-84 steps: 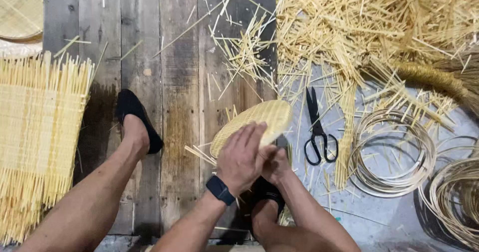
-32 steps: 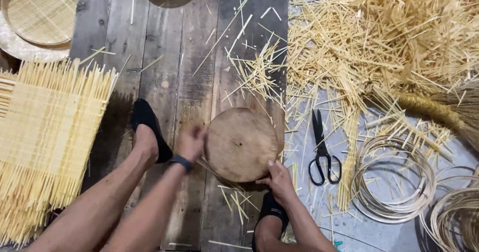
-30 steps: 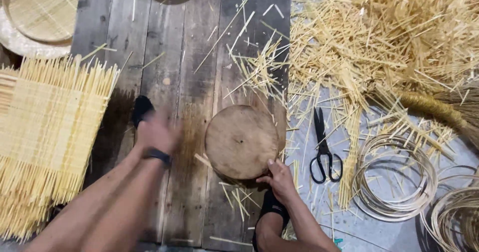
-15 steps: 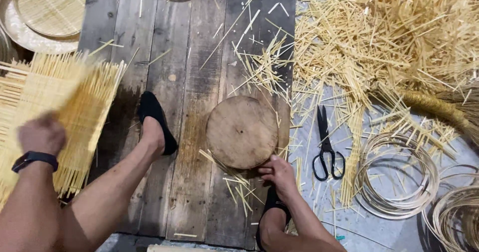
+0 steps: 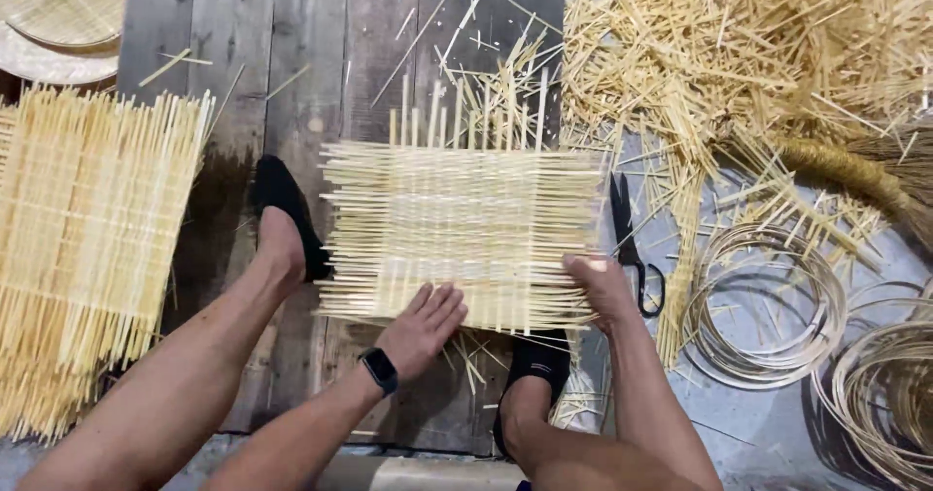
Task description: The person sits on the floor and weaves thin bamboo sticks into a flat mat around a round wooden mold, folding the protruding stick ends over the mold. They use scissors to trim the sticks, fit a split bamboo hoop around the rim, and press the woven mat into shape to form a round bamboo sieve.
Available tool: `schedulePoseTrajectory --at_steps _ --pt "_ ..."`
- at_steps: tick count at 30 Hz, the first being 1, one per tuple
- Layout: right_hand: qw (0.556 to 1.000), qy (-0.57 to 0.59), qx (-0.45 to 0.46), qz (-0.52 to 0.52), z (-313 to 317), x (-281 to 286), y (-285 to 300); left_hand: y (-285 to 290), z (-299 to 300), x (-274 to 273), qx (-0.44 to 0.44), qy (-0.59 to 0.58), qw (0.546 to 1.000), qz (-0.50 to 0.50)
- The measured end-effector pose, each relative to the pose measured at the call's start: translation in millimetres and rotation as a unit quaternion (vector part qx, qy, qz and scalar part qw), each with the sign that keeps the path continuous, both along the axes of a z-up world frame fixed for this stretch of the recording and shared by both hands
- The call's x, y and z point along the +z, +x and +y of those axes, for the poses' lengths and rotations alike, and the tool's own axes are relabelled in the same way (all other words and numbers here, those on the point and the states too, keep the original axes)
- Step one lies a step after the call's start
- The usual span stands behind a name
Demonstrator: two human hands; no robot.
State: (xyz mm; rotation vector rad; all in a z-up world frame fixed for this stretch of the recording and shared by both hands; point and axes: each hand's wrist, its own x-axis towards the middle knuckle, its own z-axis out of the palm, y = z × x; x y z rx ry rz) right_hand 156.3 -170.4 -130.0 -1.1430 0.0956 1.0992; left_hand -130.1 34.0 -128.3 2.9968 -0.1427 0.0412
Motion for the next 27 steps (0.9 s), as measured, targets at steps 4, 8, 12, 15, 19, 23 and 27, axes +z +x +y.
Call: schedulePoseTrajectory --at_steps 4,8,12,15,19,23,27 --pt "0.972 -0.158 0.082 -0.151 -6 -16 -4 0 2 13 0.023 -0.065 0.995 0.07" --pt "0.987 -0.119 0.02 -0.102 6 -16 5 42 47 49 0.213 -0.246 0.936 0.136" --pt "0.982 -0.126 -0.018 -0.136 1 -14 -2 36 67 -24 0.394 -0.172 0.903 -0.007" --pt "0.861 -0.287 -0.004 -0.419 -1 13 -8 37 65 -32 0.403 -0.18 0.897 -0.034" --pt "0.569 -0.332 -0.003 -0.752 45 73 -43 48 67 -4 0.411 -0.207 0.886 -0.05" --pt "0.637 -0.289 0.124 -0.704 60 27 -67 53 68 16 0.441 -0.224 0.869 -0.025" --pt "0.634 -0.305 0.1 -0.703 66 21 -68 55 69 16 0.454 -0.22 0.862 -0.048"
